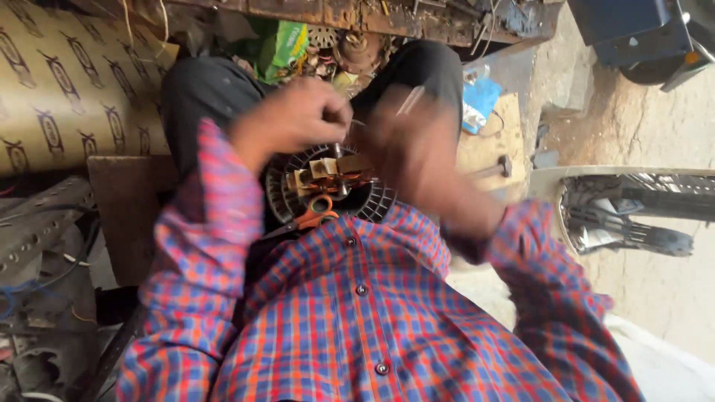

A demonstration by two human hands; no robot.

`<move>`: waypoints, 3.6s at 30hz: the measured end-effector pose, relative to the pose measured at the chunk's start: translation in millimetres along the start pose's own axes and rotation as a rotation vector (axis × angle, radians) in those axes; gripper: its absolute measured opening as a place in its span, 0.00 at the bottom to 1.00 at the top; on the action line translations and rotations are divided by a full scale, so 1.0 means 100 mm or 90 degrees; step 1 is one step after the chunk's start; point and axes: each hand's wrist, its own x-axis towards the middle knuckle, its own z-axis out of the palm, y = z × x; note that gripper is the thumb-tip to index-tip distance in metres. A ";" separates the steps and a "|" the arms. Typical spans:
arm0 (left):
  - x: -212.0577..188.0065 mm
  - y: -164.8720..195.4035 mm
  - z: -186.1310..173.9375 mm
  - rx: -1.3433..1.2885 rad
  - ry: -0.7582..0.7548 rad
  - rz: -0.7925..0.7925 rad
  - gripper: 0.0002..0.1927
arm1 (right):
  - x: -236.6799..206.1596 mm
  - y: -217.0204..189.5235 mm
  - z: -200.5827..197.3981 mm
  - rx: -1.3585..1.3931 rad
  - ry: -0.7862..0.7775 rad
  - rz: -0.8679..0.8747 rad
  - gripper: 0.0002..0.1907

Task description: The person sits on the floor and winds copper wire around a motor stator using a small wooden jig. They repeatedly wrap the wire by hand, occasionally pausing to adjust the stator or pull more wire from a spool.

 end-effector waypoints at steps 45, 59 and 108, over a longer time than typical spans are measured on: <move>-0.63 0.35 0.39 -0.007 0.237 0.173 0.06 | -0.41 -0.06 -0.34 -0.021 -0.114 -0.020 0.08; -0.01 -0.21 0.10 -0.121 -0.100 0.069 0.06 | -0.10 -0.12 -0.07 -0.090 -0.084 -0.109 0.06; -0.52 -0.09 0.19 -0.112 0.082 0.033 0.05 | -0.56 -0.41 -0.50 0.148 -0.326 -0.183 0.14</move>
